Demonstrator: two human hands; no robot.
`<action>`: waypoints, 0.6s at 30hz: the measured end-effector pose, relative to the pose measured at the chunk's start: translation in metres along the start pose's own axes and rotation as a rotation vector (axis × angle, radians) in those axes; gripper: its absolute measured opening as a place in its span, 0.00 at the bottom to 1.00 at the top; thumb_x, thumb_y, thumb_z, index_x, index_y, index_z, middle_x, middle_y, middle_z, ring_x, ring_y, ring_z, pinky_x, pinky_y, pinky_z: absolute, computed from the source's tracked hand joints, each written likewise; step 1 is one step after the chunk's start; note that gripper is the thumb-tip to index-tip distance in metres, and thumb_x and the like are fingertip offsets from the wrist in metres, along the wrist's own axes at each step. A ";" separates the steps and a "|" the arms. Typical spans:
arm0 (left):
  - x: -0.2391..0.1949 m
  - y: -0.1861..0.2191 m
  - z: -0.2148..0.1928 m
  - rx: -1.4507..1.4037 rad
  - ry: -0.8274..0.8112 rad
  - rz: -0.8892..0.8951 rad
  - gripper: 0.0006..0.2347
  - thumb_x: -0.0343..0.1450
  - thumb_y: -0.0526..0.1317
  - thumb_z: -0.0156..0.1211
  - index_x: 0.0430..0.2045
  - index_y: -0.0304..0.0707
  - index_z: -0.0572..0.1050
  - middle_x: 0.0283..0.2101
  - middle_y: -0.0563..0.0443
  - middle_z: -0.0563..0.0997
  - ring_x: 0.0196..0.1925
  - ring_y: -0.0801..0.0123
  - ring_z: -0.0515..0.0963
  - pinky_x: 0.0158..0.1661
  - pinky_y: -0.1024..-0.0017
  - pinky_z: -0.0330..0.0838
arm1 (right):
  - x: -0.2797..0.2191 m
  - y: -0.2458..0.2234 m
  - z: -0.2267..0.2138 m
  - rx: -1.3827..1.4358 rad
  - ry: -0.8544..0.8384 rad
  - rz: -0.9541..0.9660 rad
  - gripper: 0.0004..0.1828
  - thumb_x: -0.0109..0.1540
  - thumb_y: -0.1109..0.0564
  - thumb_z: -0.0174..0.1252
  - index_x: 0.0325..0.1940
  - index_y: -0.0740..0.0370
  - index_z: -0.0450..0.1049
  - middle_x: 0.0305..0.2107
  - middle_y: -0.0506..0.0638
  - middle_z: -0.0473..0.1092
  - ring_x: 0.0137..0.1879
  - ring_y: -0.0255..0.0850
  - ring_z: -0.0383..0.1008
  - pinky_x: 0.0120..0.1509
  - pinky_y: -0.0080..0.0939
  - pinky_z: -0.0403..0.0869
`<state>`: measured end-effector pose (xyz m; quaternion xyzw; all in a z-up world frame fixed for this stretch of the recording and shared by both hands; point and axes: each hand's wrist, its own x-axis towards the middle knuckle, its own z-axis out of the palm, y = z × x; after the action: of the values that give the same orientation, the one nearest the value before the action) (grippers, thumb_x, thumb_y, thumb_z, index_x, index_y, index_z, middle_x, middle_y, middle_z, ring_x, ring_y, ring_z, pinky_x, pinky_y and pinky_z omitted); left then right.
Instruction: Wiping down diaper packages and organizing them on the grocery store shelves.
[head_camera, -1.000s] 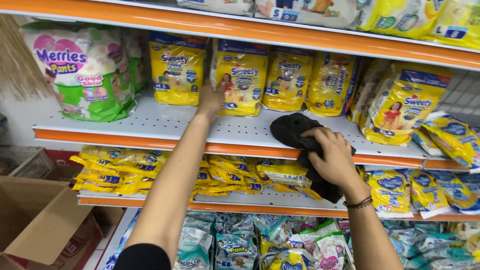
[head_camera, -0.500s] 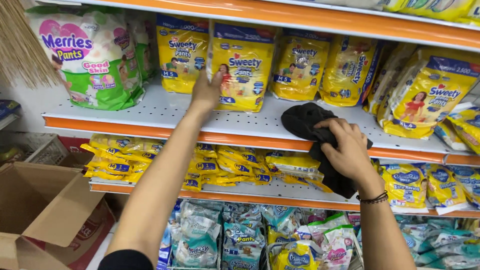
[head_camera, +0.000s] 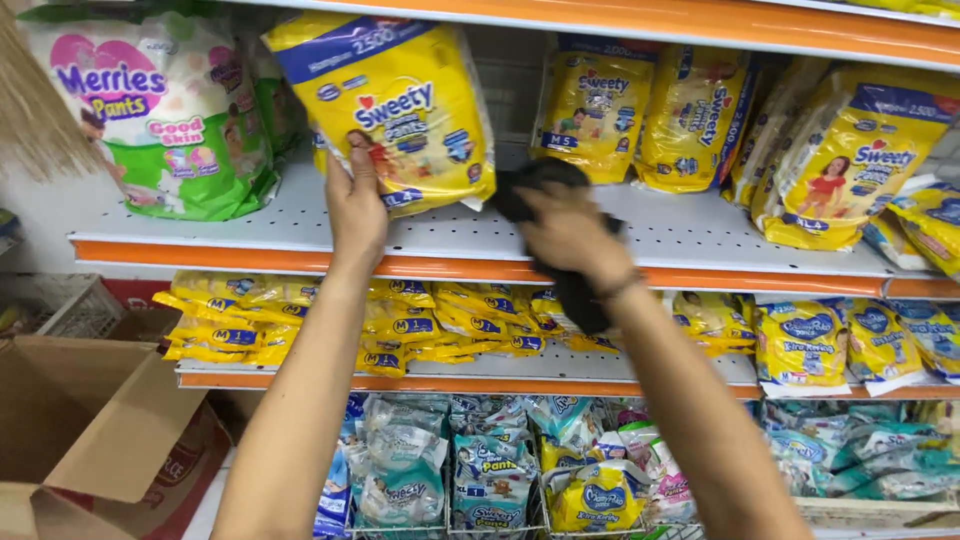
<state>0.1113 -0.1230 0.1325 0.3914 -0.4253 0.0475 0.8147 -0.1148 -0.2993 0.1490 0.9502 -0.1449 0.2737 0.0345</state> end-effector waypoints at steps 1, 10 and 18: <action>0.000 0.000 -0.001 -0.004 -0.008 0.000 0.18 0.82 0.47 0.46 0.60 0.32 0.64 0.56 0.49 0.77 0.55 0.72 0.76 0.58 0.72 0.71 | 0.007 -0.019 0.000 -0.002 0.004 0.008 0.31 0.59 0.49 0.59 0.66 0.55 0.70 0.60 0.65 0.67 0.64 0.65 0.65 0.68 0.60 0.62; -0.003 0.013 -0.001 0.029 0.055 0.043 0.20 0.83 0.49 0.44 0.62 0.32 0.62 0.58 0.46 0.76 0.58 0.70 0.76 0.60 0.70 0.70 | -0.029 -0.051 -0.043 0.193 0.011 -0.130 0.25 0.57 0.57 0.54 0.59 0.51 0.77 0.61 0.59 0.68 0.61 0.61 0.67 0.67 0.57 0.65; -0.010 0.043 0.018 0.326 -0.031 -0.017 0.22 0.81 0.52 0.48 0.61 0.32 0.66 0.55 0.44 0.80 0.57 0.64 0.78 0.59 0.65 0.70 | -0.115 0.093 -0.095 0.111 0.022 0.162 0.25 0.54 0.65 0.53 0.53 0.53 0.80 0.56 0.57 0.75 0.63 0.55 0.74 0.69 0.50 0.71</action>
<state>0.0755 -0.1024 0.1568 0.5226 -0.4211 0.1029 0.7341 -0.2836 -0.3447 0.1666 0.9327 -0.2057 0.2937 -0.0387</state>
